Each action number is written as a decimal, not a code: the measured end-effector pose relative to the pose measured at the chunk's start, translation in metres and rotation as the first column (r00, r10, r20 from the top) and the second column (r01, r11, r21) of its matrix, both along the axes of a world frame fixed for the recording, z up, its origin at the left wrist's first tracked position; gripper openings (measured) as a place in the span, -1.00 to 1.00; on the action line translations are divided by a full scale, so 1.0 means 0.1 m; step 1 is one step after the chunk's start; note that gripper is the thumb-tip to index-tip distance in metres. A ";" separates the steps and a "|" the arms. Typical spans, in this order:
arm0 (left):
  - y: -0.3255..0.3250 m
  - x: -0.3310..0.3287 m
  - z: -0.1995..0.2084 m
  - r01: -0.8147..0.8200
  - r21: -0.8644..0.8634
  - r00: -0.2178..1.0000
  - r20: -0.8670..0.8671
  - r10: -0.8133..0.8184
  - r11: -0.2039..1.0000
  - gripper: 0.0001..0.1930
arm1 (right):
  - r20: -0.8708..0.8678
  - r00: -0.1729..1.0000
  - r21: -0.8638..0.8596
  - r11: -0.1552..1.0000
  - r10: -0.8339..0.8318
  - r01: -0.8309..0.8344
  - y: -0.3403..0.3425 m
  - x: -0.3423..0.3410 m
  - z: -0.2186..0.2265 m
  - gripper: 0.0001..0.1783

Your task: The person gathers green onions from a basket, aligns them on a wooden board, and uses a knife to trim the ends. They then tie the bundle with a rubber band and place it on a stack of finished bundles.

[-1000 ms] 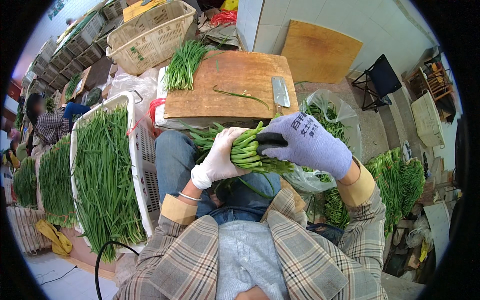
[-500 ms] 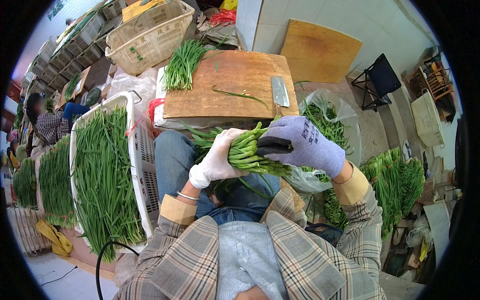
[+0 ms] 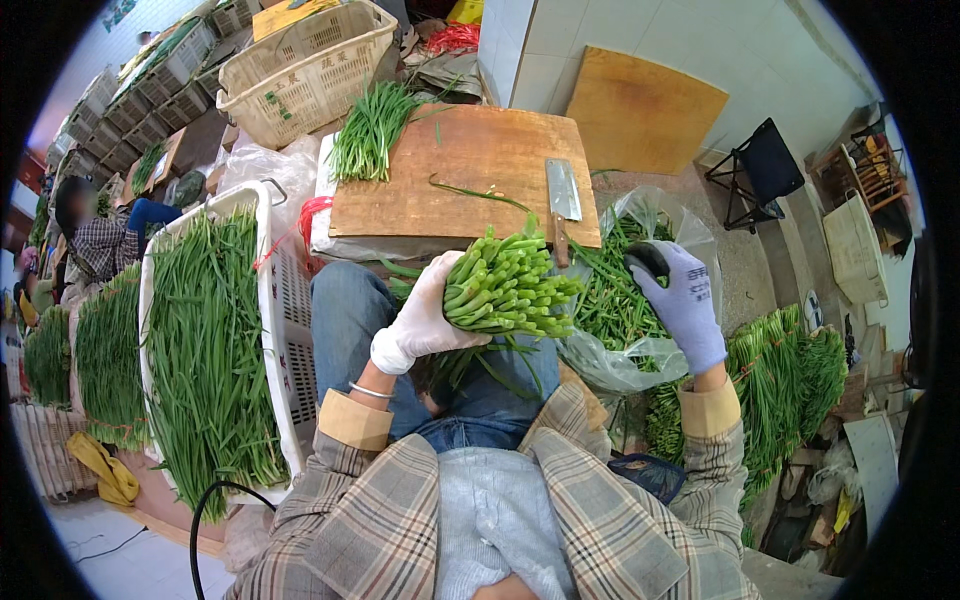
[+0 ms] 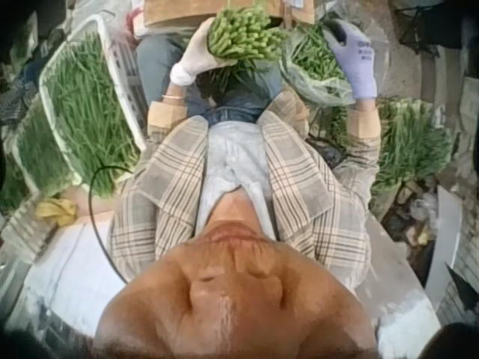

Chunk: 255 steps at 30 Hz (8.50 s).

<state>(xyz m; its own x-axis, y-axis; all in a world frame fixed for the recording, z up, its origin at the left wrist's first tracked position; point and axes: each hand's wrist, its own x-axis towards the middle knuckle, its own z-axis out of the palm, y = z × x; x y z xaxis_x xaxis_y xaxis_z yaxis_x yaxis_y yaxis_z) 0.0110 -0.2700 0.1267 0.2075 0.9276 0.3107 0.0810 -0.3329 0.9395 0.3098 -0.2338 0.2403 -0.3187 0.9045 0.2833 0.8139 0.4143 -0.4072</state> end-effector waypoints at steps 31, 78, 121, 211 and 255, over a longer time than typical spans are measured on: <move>0.19 -0.16 1.06 0.041 -0.167 0.947 0.320 0.014 0.985 -0.20 | -0.803 0.555 -0.252 0.719 0.219 -0.648 0.26 -1.34 -0.57 -0.08; -0.15 -0.08 1.38 -0.111 -0.011 0.828 0.552 0.099 0.994 -0.38 | -0.744 0.598 0.248 0.954 0.297 -0.166 -0.31 -1.23 0.57 -0.78; -0.09 -0.02 1.39 -0.178 0.008 0.831 0.537 0.146 0.984 -0.43 | 0.053 0.996 -0.336 0.938 -0.075 0.089 0.26 -0.23 -0.18 -0.12; 0.69 3.48 1.48 0.965 0.222 0.237 -0.966 -0.106 0.140 -0.26 | -0.906 0.137 -0.400 0.706 -0.400 -0.584 -1.03 2.08 -0.96 -0.47; 0.60 3.48 1.01 0.559 -0.253 0.783 0.474 -0.403 0.790 -0.43 | -0.694 0.700 -0.041 0.981 -0.165 0.191 -0.87 2.23 -0.33 0.23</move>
